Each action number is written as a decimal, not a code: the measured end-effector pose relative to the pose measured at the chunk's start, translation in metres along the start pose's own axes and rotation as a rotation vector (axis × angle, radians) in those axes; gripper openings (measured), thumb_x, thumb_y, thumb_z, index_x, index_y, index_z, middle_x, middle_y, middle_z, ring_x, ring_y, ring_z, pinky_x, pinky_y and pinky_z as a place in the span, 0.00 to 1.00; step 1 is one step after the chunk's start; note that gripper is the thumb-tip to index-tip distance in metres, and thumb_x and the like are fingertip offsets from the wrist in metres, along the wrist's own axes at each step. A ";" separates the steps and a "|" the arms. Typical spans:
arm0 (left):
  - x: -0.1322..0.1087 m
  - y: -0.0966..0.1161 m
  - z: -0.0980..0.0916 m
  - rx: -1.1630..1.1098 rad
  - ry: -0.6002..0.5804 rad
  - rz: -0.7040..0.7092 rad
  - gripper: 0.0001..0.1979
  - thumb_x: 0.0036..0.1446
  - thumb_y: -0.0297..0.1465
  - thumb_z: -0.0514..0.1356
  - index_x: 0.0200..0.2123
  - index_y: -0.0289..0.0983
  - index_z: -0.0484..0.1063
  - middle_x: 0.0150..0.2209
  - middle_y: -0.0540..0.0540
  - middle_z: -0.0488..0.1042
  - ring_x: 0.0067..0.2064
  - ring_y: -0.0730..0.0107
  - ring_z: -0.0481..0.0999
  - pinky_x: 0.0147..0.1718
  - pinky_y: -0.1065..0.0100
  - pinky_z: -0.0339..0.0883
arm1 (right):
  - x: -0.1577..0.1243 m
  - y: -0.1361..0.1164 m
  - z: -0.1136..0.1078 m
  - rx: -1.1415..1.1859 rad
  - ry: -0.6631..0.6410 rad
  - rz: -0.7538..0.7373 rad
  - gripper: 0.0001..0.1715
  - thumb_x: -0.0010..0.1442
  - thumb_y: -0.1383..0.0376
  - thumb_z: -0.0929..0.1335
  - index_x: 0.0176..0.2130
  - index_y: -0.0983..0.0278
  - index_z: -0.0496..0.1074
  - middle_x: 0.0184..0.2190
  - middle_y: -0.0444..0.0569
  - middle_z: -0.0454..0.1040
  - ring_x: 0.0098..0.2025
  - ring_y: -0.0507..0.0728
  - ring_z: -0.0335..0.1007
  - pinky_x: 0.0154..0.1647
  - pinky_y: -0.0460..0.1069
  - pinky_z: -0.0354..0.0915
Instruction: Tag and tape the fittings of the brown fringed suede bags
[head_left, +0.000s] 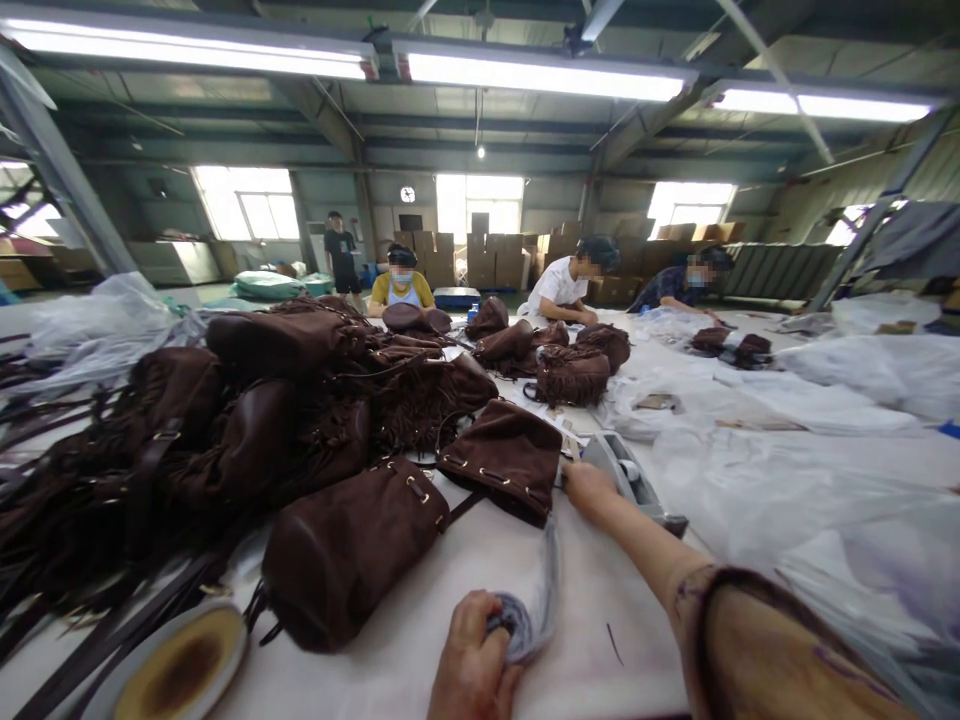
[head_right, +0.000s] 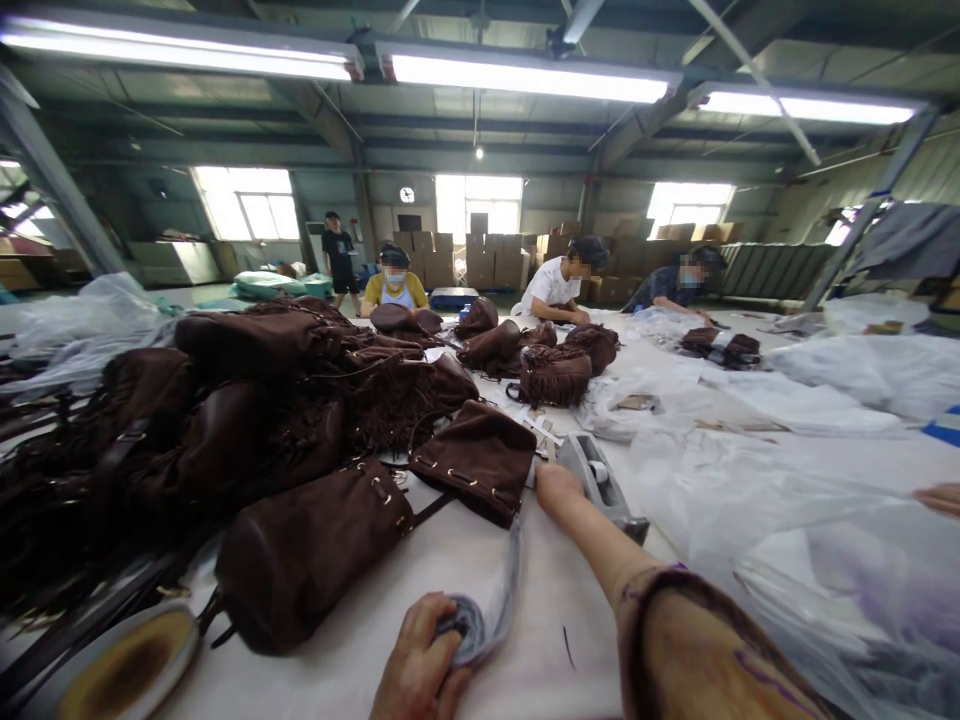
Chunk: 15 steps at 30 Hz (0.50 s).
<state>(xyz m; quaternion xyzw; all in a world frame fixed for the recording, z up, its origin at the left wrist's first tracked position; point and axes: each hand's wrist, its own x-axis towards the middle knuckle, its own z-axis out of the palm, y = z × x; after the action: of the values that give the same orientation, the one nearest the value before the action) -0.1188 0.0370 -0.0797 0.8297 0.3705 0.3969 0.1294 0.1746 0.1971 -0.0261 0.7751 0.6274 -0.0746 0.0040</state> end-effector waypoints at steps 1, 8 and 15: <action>0.000 -0.001 0.001 0.000 0.006 0.000 0.10 0.48 0.21 0.59 0.35 0.37 0.72 0.49 0.35 0.69 0.53 0.50 0.70 0.53 0.48 0.70 | 0.003 0.001 -0.001 -0.010 -0.007 0.004 0.17 0.60 0.71 0.63 0.44 0.64 0.79 0.44 0.62 0.78 0.47 0.65 0.75 0.42 0.54 0.66; -0.001 -0.003 0.002 -0.015 0.014 0.011 0.12 0.49 0.21 0.57 0.37 0.37 0.73 0.49 0.35 0.69 0.53 0.48 0.70 0.53 0.46 0.70 | 0.013 0.005 -0.006 -0.073 -0.036 -0.034 0.15 0.57 0.68 0.67 0.42 0.63 0.80 0.42 0.59 0.79 0.45 0.63 0.75 0.40 0.51 0.65; 0.001 -0.005 0.001 -0.006 0.007 0.020 0.10 0.47 0.21 0.59 0.35 0.37 0.73 0.48 0.36 0.70 0.52 0.50 0.70 0.53 0.48 0.70 | 0.020 0.010 -0.014 -0.113 -0.061 -0.141 0.11 0.54 0.67 0.69 0.37 0.62 0.81 0.37 0.56 0.80 0.43 0.62 0.75 0.40 0.50 0.65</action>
<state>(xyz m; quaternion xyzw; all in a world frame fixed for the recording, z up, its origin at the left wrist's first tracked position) -0.1201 0.0412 -0.0823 0.8316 0.3615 0.4022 0.1269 0.1898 0.2161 -0.0157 0.7248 0.6834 -0.0624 0.0616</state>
